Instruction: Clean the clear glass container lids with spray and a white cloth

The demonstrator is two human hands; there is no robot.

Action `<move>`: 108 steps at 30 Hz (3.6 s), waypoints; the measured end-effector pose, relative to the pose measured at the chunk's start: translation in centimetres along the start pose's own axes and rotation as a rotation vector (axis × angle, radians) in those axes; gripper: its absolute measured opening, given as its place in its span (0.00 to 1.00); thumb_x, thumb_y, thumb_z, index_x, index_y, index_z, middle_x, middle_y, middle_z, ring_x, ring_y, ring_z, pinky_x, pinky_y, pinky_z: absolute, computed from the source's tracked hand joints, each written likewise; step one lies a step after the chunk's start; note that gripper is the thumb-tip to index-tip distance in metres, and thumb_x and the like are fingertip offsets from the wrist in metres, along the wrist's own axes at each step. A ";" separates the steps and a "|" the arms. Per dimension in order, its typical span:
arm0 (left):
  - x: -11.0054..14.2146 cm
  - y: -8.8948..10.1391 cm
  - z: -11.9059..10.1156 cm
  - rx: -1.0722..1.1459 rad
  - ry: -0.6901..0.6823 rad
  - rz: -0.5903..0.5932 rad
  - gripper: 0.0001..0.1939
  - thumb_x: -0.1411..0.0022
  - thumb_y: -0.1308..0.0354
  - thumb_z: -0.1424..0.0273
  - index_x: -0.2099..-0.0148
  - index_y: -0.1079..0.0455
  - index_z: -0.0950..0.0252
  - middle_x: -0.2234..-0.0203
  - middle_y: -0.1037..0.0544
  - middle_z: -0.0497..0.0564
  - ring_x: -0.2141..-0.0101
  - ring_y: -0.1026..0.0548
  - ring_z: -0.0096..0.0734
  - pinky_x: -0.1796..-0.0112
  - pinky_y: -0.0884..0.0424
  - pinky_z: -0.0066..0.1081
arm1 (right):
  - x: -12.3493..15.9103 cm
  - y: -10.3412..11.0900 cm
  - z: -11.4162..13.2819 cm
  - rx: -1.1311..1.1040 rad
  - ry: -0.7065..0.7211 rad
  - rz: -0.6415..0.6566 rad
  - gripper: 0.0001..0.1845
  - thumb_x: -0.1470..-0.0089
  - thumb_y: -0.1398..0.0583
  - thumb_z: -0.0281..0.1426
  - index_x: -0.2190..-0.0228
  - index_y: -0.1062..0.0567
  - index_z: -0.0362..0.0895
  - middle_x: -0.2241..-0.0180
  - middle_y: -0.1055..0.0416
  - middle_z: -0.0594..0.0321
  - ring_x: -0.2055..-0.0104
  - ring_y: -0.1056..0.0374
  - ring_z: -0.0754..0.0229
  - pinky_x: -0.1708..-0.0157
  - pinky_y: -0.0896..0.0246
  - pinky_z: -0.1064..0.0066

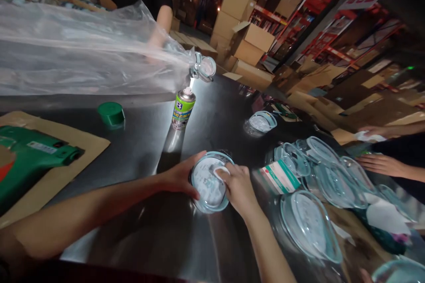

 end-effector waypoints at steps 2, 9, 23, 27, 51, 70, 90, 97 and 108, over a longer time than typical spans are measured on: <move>0.2 0.0 0.4 -0.022 0.041 -0.013 0.64 0.70 0.24 0.59 0.32 0.50 0.62 0.35 0.45 0.61 0.36 0.48 0.61 0.38 0.53 0.53 | -0.1 -0.4 0.6 0.007 0.014 0.014 0.19 0.50 0.46 0.17 0.60 0.25 0.44 0.65 0.31 0.57 0.60 0.37 0.54 0.61 0.50 0.64; 0.0 -0.2 0.0 -0.041 0.022 0.015 0.63 0.70 0.24 0.57 0.33 0.50 0.63 0.36 0.43 0.61 0.37 0.48 0.62 0.38 0.52 0.52 | 0.9 0.3 -0.7 0.068 -0.076 0.027 0.19 0.50 0.47 0.16 0.61 0.24 0.43 0.66 0.30 0.56 0.63 0.36 0.54 0.62 0.51 0.63; 0.0 0.1 0.5 -0.023 0.076 -0.008 0.65 0.70 0.24 0.58 0.32 0.53 0.63 0.34 0.47 0.62 0.36 0.50 0.61 0.37 0.55 0.52 | 1.7 0.6 -1.6 -0.003 -0.076 0.091 0.17 0.49 0.47 0.18 0.63 0.24 0.47 0.66 0.31 0.59 0.61 0.35 0.56 0.61 0.48 0.66; -0.1 0.0 0.0 0.028 0.013 0.007 0.64 0.70 0.24 0.59 0.33 0.51 0.62 0.36 0.43 0.60 0.37 0.47 0.60 0.37 0.53 0.51 | 2.5 0.7 -1.5 -0.024 -0.056 0.116 0.17 0.49 0.46 0.16 0.66 0.24 0.47 0.67 0.31 0.61 0.63 0.35 0.58 0.62 0.48 0.66; 1.3 1.0 -0.4 -0.054 0.066 -0.074 0.69 0.67 0.25 0.57 0.30 0.62 0.66 0.33 0.53 0.64 0.35 0.53 0.55 0.37 0.57 0.50 | 2.5 0.6 3.2 -0.106 -0.106 -0.039 0.15 0.48 0.46 0.20 0.64 0.22 0.46 0.68 0.33 0.60 0.64 0.38 0.57 0.64 0.52 0.66; 1.5 1.9 0.6 -0.096 0.076 -0.277 0.77 0.75 0.24 0.53 0.31 0.68 0.60 0.36 0.43 0.63 0.36 0.45 0.52 0.37 0.55 0.47 | 0.2 -0.8 -1.7 -0.085 -0.313 -0.131 0.21 0.48 0.47 0.19 0.57 0.24 0.46 0.63 0.30 0.54 0.63 0.37 0.56 0.62 0.52 0.63; 2.5 2.1 -1.0 -0.056 0.083 -0.216 0.74 0.79 0.22 0.58 0.32 0.59 0.58 0.37 0.41 0.62 0.38 0.43 0.58 0.37 0.52 0.51 | -0.9 -1.8 4.5 -0.052 -0.012 -0.202 0.10 0.42 0.43 0.34 0.61 0.23 0.53 0.66 0.29 0.62 0.64 0.39 0.57 0.63 0.53 0.64; 2.4 1.6 -0.1 0.047 0.051 -0.225 0.68 0.80 0.23 0.55 0.35 0.49 0.60 0.38 0.38 0.63 0.38 0.43 0.58 0.37 0.56 0.51 | -1.5 -1.7 -1.2 -0.040 -0.300 -0.172 0.18 0.39 0.49 0.27 0.53 0.25 0.46 0.59 0.29 0.52 0.59 0.37 0.52 0.59 0.52 0.60; 2.8 1.8 -0.2 0.031 0.034 -0.299 0.69 0.80 0.22 0.59 0.34 0.50 0.57 0.37 0.39 0.60 0.37 0.44 0.58 0.37 0.56 0.52 | 1.2 0.2 -0.8 -0.059 -0.306 -0.263 0.12 0.41 0.45 0.26 0.59 0.24 0.48 0.64 0.28 0.59 0.63 0.37 0.56 0.62 0.54 0.62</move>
Point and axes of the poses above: each hand's wrist, its own x-axis away from the middle knuckle, its own y-axis out of the back of the hand, z = x × y, the point moved 8 cm from there along -x, towards the middle knuckle
